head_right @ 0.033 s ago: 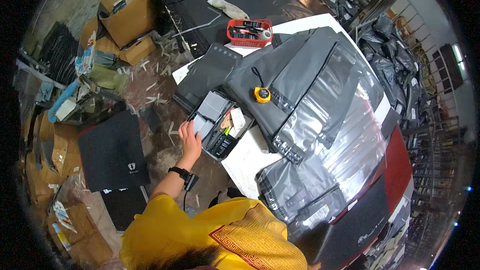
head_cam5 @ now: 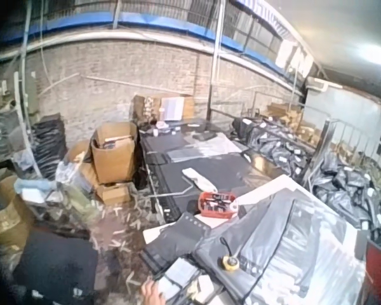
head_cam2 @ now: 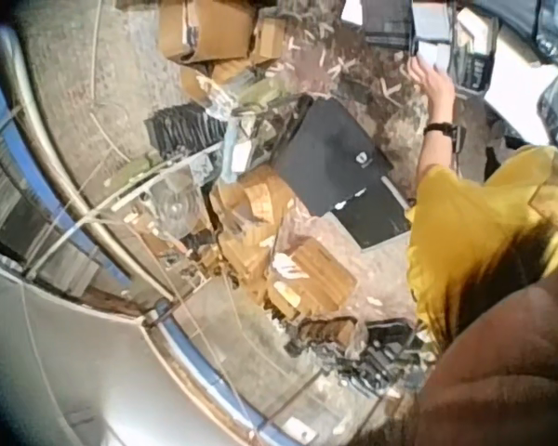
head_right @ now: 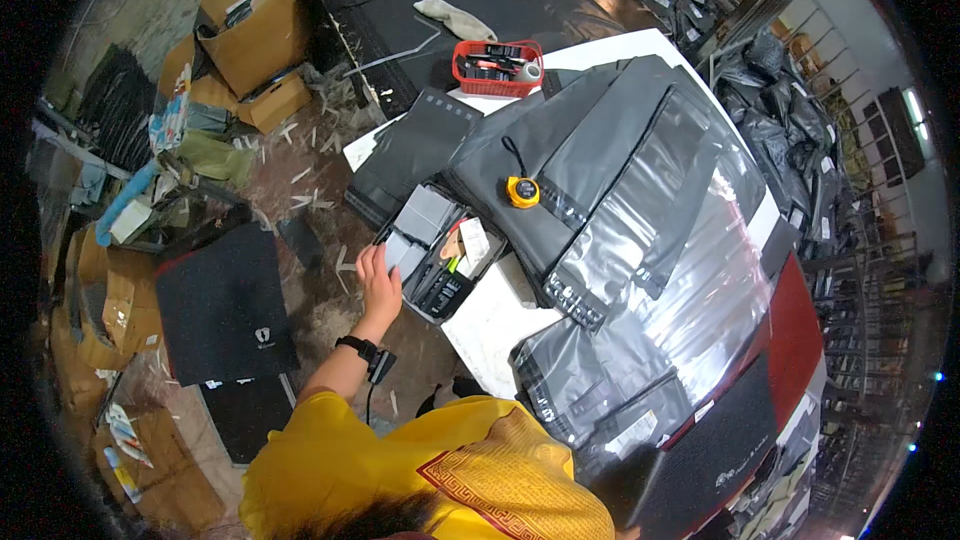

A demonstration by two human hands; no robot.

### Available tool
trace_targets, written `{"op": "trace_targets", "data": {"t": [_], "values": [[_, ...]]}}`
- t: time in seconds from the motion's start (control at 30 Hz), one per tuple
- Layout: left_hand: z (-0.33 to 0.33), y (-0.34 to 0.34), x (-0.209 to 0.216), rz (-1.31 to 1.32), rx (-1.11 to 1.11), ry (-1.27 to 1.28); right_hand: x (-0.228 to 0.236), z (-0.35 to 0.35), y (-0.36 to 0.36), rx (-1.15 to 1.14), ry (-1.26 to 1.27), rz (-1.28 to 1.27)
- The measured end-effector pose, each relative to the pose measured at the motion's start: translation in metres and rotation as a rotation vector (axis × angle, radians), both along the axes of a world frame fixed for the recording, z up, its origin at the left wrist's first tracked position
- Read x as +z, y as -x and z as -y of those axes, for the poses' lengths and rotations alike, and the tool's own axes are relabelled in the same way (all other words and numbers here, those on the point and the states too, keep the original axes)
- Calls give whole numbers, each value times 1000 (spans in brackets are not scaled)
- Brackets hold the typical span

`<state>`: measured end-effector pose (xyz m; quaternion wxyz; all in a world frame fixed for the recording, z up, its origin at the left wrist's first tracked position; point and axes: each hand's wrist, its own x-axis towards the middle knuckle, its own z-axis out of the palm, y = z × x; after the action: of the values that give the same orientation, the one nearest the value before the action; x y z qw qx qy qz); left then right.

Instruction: Rolling up door mats and placing them into plastic shipping bags.

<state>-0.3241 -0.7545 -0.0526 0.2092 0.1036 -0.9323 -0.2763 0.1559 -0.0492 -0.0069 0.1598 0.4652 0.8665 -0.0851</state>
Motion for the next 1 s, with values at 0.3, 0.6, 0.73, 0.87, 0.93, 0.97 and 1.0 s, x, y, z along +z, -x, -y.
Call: {"op": "trace_targets", "data": {"t": [0.3, 0.6, 0.73, 0.87, 0.93, 0.97, 1.0], "values": [[19, 39, 27, -42, 41, 93, 66, 53, 41, -186, 113, -135], [-42, 98, 78, -175, -134, -76, 132, 74, 107, 38, -21, -324], [-75, 77, 76, -302, -210, -204, 128, 76, 162, 239, 38, -487], [-90, 72, 85, -257, -272, -313, 140, 111, 223, 445, 69, -635], [-68, 80, 92, -192, -288, -403, 144, 137, 254, 472, 122, -631], [-53, 91, 90, -159, -261, -430, 146, 152, 268, 467, 128, -619], [-32, 108, 82, -171, -267, -359, 148, 162, 278, 471, 132, -604]]}}
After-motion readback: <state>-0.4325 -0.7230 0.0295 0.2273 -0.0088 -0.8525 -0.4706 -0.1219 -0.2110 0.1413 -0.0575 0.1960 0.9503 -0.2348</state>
